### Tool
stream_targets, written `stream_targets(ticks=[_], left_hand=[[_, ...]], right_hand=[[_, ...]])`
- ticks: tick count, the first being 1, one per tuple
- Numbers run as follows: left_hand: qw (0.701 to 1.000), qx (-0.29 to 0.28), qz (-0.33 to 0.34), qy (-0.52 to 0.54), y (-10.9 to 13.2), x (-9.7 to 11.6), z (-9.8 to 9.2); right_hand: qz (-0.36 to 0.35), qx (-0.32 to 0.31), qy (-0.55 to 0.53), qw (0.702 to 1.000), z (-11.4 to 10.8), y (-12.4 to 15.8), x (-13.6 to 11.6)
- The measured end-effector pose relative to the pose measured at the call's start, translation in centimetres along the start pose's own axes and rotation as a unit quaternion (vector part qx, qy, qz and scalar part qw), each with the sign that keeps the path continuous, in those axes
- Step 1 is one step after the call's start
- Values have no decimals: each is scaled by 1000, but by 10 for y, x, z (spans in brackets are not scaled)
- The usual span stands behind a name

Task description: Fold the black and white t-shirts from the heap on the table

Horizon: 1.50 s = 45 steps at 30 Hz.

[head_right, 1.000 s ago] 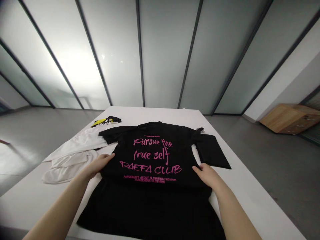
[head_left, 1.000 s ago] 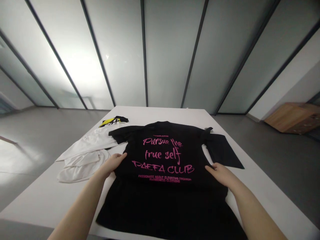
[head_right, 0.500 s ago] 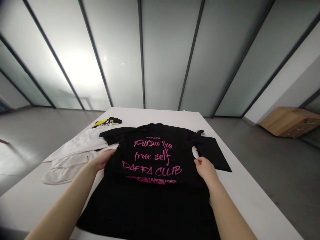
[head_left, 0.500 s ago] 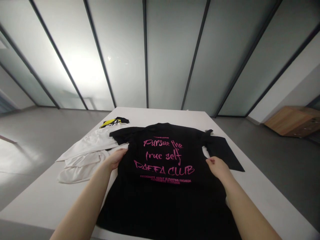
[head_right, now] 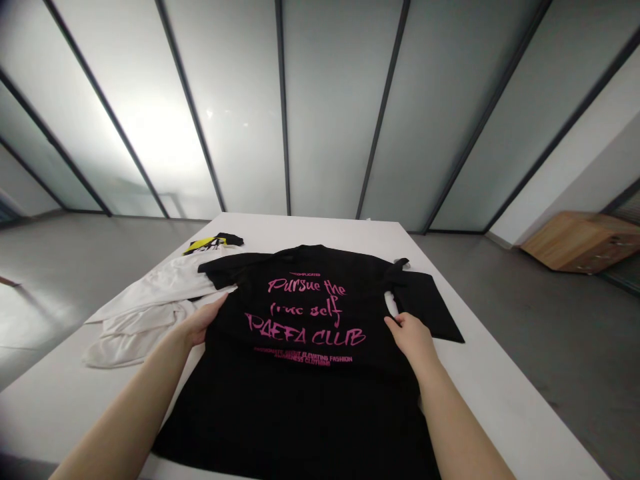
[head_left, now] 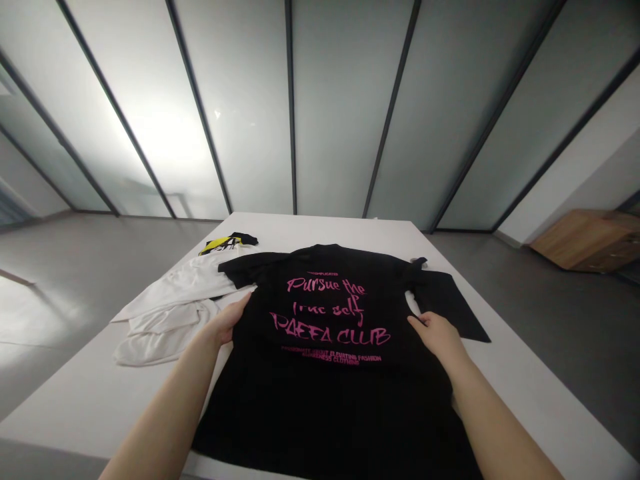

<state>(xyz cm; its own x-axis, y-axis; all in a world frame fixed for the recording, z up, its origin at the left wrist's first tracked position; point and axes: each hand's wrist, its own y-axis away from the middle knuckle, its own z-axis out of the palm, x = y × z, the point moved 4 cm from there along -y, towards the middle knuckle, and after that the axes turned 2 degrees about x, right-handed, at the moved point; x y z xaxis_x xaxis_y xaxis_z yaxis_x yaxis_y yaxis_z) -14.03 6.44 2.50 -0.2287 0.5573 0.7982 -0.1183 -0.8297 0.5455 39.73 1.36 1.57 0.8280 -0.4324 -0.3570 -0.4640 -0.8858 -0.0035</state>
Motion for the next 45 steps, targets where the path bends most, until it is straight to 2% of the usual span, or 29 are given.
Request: stream_targets(ticks=[4, 6, 8, 11, 13, 15, 17, 19, 22, 25, 26, 28, 32, 34, 36, 39, 40, 41, 43, 45], left_hand=[[998, -25, -22, 55, 2, 0, -15], [998, -5, -14, 54, 2, 1, -25], [998, 8, -10, 56, 2, 0, -29], [998, 11, 2, 62, 3, 0, -21], [998, 33, 29, 45, 5, 3, -13], [996, 59, 71, 2, 7, 8, -6], [982, 92, 130, -101, 10, 14, -3], [936, 158, 179, -258, 13, 19, -3], [817, 276, 183, -472, 17, 16, -5], [710, 301, 164, -615, 20, 8, 2], [686, 299, 161, -643, 22, 5, 4], [674, 294, 158, -659, 27, 3, 4], [677, 264, 146, -672, 37, -2, -5], [700, 250, 160, -650, 41, -5, -9], [753, 229, 188, -588, 42, -9, -10], [872, 157, 237, -399, 39, -14, -5], [903, 126, 251, -324, 38, -15, -3], [925, 100, 261, -259, 38, -14, -1], [944, 70, 261, -188, 40, -13, 1], [945, 76, 225, -224, 45, -14, -2]], right_hand=[[-13, 55, 0, 998, -5, -2, 7], [-18, 78, -4, 997, -5, -3, 9], [-19, 77, 7, 997, -3, -4, 8], [-16, 52, 43, 998, 0, -5, 2], [-17, 45, 66, 997, -2, -5, -3], [-19, 48, 81, 995, -6, -5, -8], [-21, 54, 88, 994, -9, -3, -10], [-19, 51, 89, 995, -11, 1, -11], [4, 20, 89, 996, -8, 8, -13], [28, -5, 79, 996, -7, 15, -16], [31, -7, 73, 997, -8, 16, -17], [33, -13, 61, 998, -10, 20, -16], [38, -58, 50, 996, -10, 30, 2], [32, -71, 37, 996, -6, 36, 13], [19, -66, 20, 997, -2, 39, 21], [-7, -23, -18, 1000, 2, 40, 23], [-13, 1, -46, 999, 2, 39, 21], [-16, 25, -81, 996, 0, 38, 19], [-10, 57, -145, 988, -4, 38, 17], [14, 59, -147, 987, -7, 40, 16]])
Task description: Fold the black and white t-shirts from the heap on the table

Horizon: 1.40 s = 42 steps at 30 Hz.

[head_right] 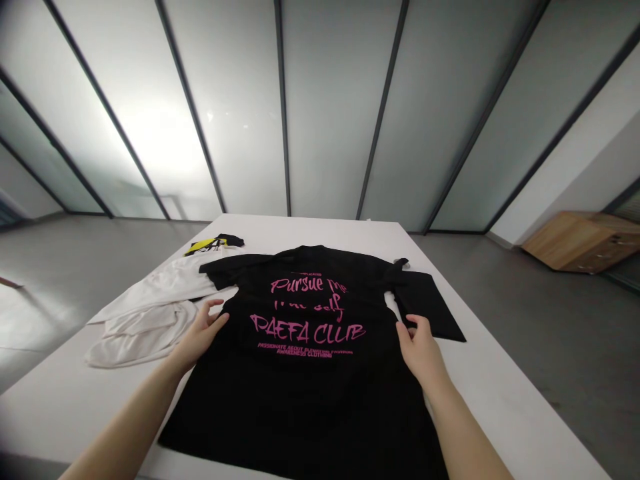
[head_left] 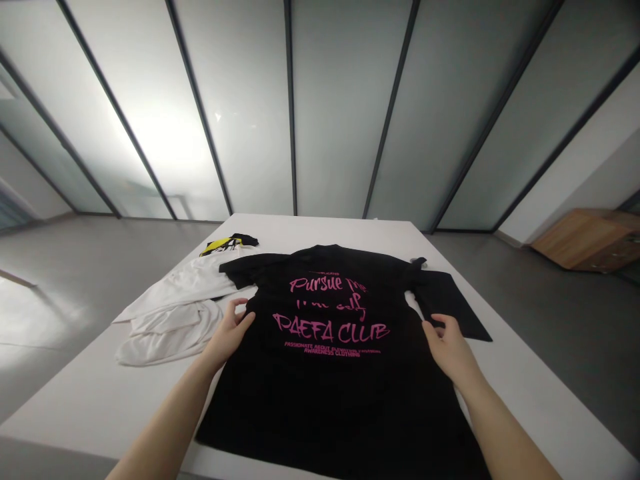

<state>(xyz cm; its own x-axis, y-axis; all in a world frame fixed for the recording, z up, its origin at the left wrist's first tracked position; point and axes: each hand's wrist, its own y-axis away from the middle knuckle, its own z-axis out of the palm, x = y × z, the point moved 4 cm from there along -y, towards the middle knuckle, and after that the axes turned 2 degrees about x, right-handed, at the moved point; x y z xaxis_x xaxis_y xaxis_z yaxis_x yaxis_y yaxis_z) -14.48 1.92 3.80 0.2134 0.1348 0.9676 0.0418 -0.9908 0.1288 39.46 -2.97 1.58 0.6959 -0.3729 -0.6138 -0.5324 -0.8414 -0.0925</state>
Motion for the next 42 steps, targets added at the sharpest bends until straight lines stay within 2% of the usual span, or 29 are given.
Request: stream_targets(ticks=[3, 6, 9, 11, 15, 18, 21, 24, 28, 32, 34, 37, 39, 42], left_hand=[[983, -5, -27, -180, 11, -2, -8], [954, 20, 32, -298, 18, 4, -13], [946, 18, 89, -312, 15, 10, -12], [946, -1, 100, -309, 8, 11, -11], [932, -17, 69, -355, -2, 6, -11], [919, 22, 37, -391, 5, 0, -14], [923, 48, -2, -381, 23, -9, -22], [937, 34, -8, -348, 40, -14, -26], [970, -2, 23, -244, 46, -10, -15], [981, 26, 56, -183, 39, 6, -10], [975, 27, 72, -210, 36, 12, -15], [953, -19, 69, -295, 35, 15, -25], [930, -61, 52, -359, 37, 15, -29], [891, -116, 30, -439, 41, 18, -26]], right_hand=[[28, -31, 85, 995, -1, 8, 3], [-5, -82, 77, 994, 2, 16, 3], [-65, -103, 20, 992, 2, 18, -4], [-62, -94, 37, 993, 0, 15, -8], [-47, -66, 110, 991, -2, 9, -15], [2, -77, 104, 992, -4, 12, -7], [71, -139, 9, 988, -9, 25, 12], [71, -222, -128, 964, -13, 41, 19], [20, -201, -227, 953, -18, 50, 1], [23, -184, -268, 945, -17, 45, -17], [20, -167, -247, 954, -18, 39, -15], [3, -153, -141, 978, -19, 29, -3], [-23, -180, -49, 982, -17, 24, 5], [-71, -245, 68, 965, -12, 17, 2]])
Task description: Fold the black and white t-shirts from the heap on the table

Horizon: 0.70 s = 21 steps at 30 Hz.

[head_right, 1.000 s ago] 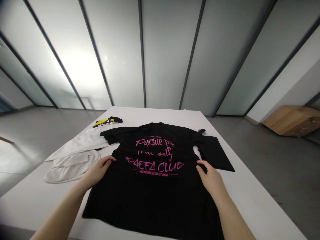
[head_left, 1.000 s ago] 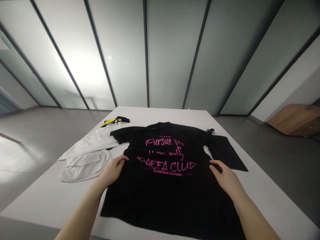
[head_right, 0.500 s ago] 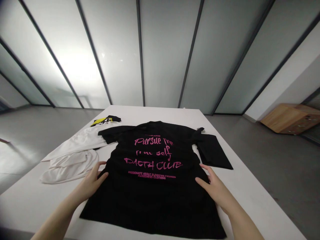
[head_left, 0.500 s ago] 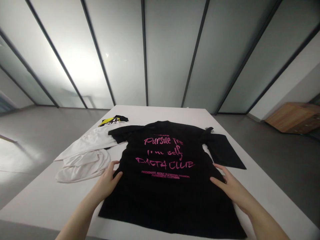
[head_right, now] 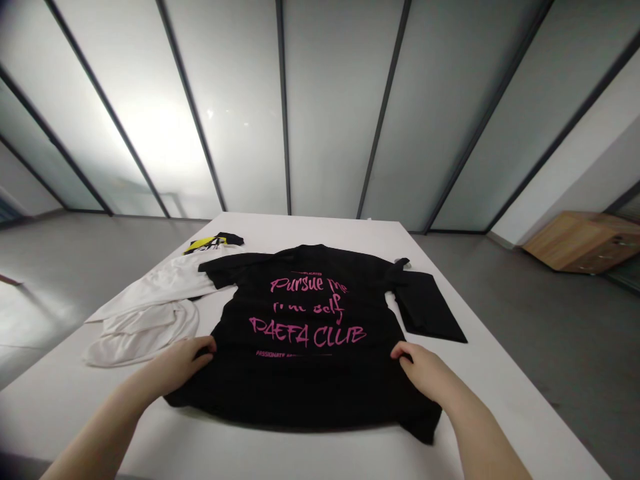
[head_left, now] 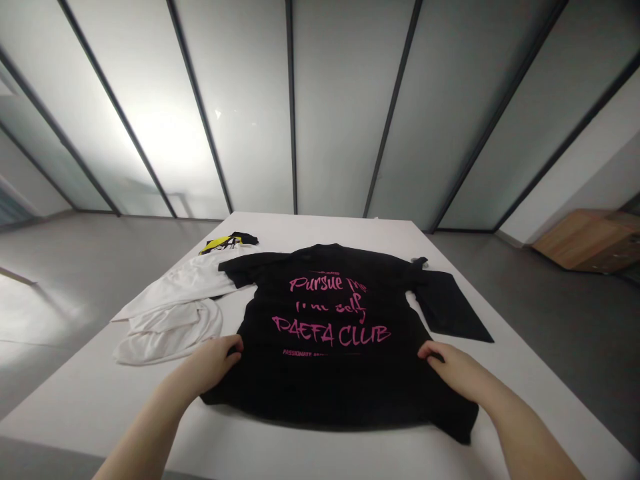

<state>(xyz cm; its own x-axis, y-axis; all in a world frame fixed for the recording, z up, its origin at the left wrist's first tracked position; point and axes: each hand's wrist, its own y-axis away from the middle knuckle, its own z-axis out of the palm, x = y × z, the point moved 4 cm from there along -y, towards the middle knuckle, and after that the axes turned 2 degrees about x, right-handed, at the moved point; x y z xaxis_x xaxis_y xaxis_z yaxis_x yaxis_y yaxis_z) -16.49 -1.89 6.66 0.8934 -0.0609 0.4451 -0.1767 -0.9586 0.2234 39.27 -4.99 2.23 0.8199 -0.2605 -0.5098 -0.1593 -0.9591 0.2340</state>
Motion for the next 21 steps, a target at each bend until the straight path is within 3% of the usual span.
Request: stream_targets(ticks=[2, 4, 9, 12, 14, 18, 21], left_hand=[[999, -29, -10, -29, -2, 6, -1], [998, -25, -24, -43, -8, 12, -5], [990, 88, -19, -109, -30, 42, -17], [988, 113, 2, -108, -39, 62, -7], [982, 133, -34, -130, -40, 65, 7], [954, 171, -140, -203, -30, 50, 34], [968, 129, -133, -171, -22, 39, 48]], right_hand=[[-11, -18, 44, 999, -4, -5, -10], [-9, 3, 69, 998, -12, -11, -24], [-2, 100, 135, 986, -22, -24, -62], [-48, 110, 131, 984, -12, -31, -78], [-27, 107, 141, 984, -2, -33, -75], [84, 133, 196, 968, 15, -25, -47], [68, 139, 184, 971, 28, -15, -36]])
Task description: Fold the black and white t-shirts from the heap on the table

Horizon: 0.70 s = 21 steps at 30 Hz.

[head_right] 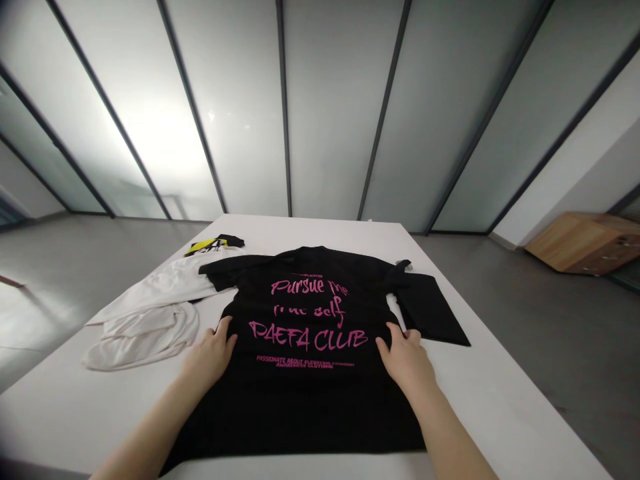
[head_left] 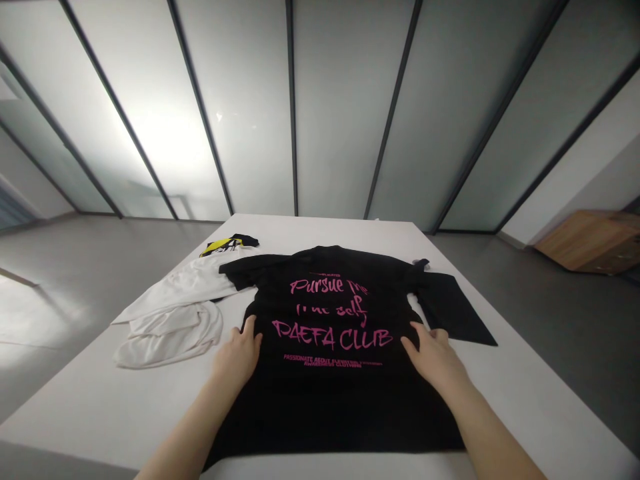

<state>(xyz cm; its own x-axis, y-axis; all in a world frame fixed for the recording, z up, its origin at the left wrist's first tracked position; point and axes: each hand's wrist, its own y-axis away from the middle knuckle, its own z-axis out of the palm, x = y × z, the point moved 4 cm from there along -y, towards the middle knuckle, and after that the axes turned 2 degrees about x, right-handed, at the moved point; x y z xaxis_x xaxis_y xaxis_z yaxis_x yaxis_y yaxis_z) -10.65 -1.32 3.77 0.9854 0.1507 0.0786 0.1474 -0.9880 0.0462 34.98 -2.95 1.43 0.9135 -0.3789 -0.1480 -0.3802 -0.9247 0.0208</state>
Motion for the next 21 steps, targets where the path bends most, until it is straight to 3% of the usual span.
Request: stream_targets(ticks=[3, 7, 13, 15, 17, 19, 21], left_hand=[[996, -69, 44, 35, 8, -7, 3], [989, -110, 90, 33, 23, -25, -2], [974, -173, 148, -7, 38, -45, -26], [976, -156, 152, -20, 31, -37, -43], [983, -103, 153, -24, 16, -18, -61], [985, -54, 164, -24, -6, 9, -74], [983, -14, 184, -14, -34, 40, -80]], right_hand=[[-30, -20, -40, 999, 6, 9, 2], [-60, -85, -88, 991, 2, 17, 17], [-122, -224, -53, 965, -39, 28, 34], [-129, -224, -18, 966, -55, 22, 24], [-141, -164, 10, 976, -69, 8, 4], [-152, -92, 7, 984, -76, -11, -23], [-162, -71, -20, 984, -72, -30, -54]])
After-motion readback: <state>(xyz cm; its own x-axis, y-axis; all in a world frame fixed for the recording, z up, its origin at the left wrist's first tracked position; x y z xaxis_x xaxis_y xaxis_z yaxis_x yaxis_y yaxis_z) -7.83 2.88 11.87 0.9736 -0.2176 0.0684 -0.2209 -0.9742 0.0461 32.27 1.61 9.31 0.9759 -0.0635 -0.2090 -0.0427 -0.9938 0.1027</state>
